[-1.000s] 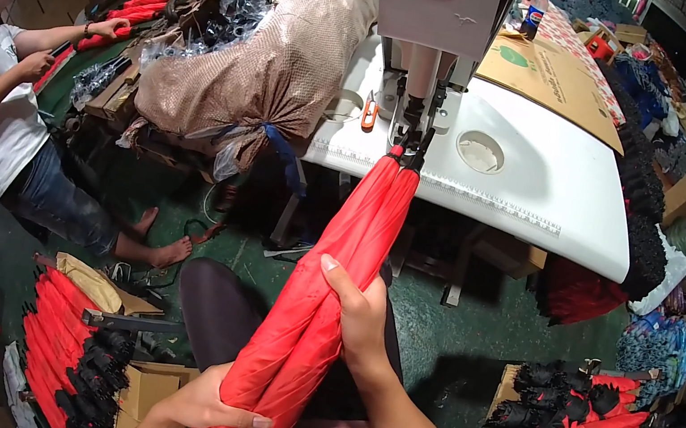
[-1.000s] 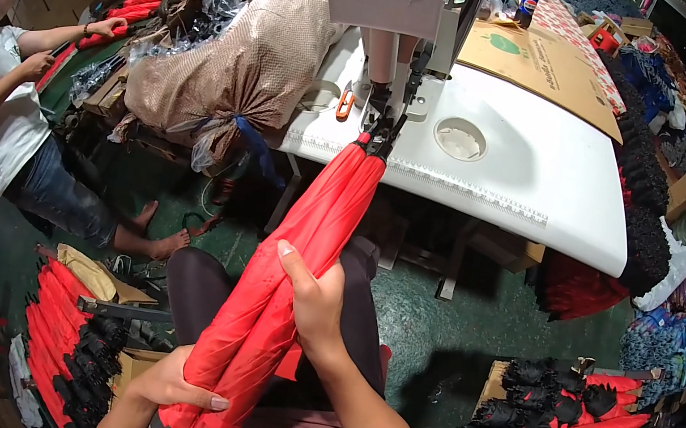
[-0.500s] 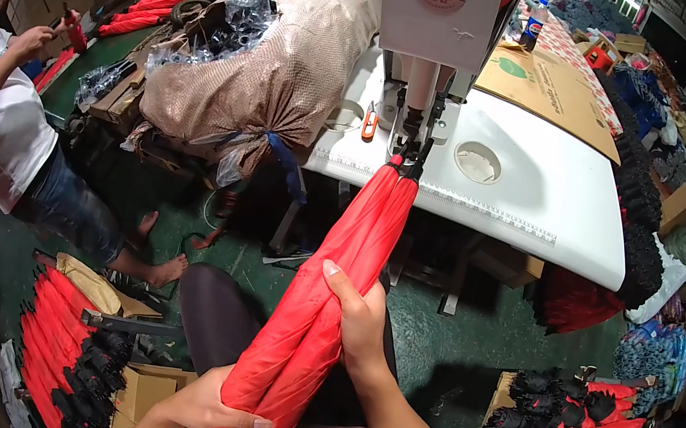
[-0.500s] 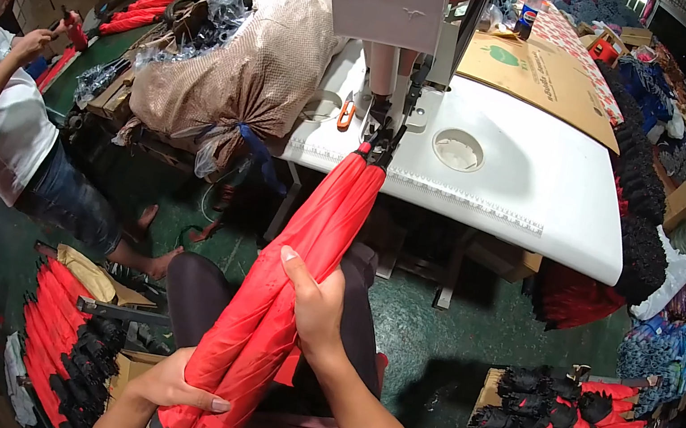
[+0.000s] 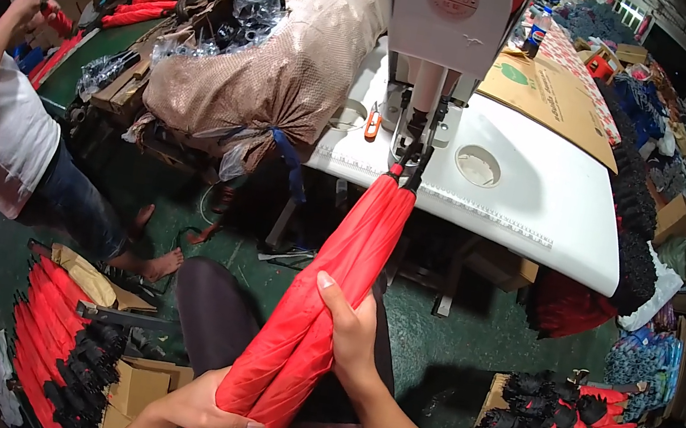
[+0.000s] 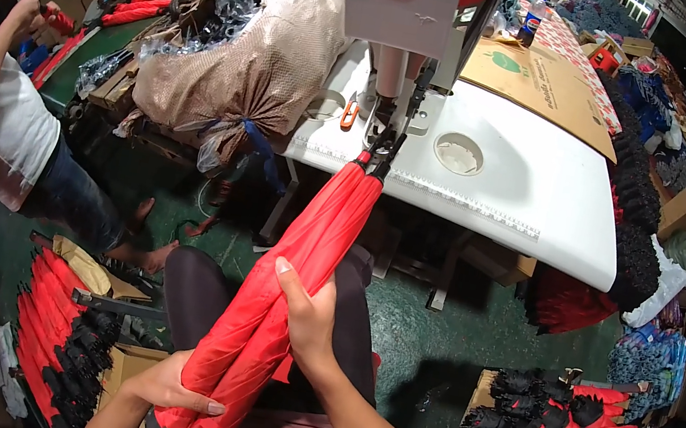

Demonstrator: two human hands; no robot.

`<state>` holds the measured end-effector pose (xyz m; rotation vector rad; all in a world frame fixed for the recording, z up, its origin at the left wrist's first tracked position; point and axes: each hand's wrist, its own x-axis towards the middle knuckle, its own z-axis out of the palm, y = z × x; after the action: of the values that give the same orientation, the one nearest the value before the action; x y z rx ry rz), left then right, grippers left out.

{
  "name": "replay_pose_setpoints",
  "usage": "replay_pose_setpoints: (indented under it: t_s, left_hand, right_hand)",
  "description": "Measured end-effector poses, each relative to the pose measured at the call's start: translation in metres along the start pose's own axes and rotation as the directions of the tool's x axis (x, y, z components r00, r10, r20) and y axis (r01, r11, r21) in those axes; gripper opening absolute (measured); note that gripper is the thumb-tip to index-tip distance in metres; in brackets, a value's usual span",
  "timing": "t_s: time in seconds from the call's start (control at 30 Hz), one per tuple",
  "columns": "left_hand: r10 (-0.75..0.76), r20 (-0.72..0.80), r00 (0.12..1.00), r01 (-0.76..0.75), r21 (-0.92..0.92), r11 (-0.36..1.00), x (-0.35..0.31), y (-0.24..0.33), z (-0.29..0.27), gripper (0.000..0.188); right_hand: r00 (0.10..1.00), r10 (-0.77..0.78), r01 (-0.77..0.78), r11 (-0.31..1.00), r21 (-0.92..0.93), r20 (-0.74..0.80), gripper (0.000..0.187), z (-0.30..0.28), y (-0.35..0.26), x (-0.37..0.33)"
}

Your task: Sewing and assembling red umbrella canopies onto frames using a specialized sewing machine.

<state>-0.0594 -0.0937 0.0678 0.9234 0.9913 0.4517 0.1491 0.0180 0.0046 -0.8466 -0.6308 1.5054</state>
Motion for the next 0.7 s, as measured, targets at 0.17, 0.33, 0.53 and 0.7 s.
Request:
replay_pose_setpoints:
  t_s: [0.17,0.33,0.53,0.7]
  left_hand:
    - [0.014,-0.025,1.000,-0.013,0.063,0.998,-0.018,-0.030,-0.003,0.089]
    - [-0.009,-0.371,0.929,0.122,0.281,0.952,-0.059,-0.065,0.008,0.107]
    - [0.283,-0.736,0.615,0.356,0.579,0.733,-0.084,-0.093,0.060,0.123]
    - [0.345,-0.829,0.441,0.390,0.523,0.758,-0.095,-0.145,0.062,0.126]
  right_hand:
    - [0.996,0.058,-0.059,0.998,0.014,0.063,0.036,0.006,0.011,-0.030]
    - [0.991,0.069,-0.067,0.998,-0.020,0.117,0.038,0.037,0.029,-0.053]
    - [0.958,0.197,-0.162,0.972,-0.172,0.207,0.033,0.071,0.078,-0.073]
    - [0.823,0.304,-0.241,0.952,-0.190,0.480,0.049,0.122,0.082,-0.097]
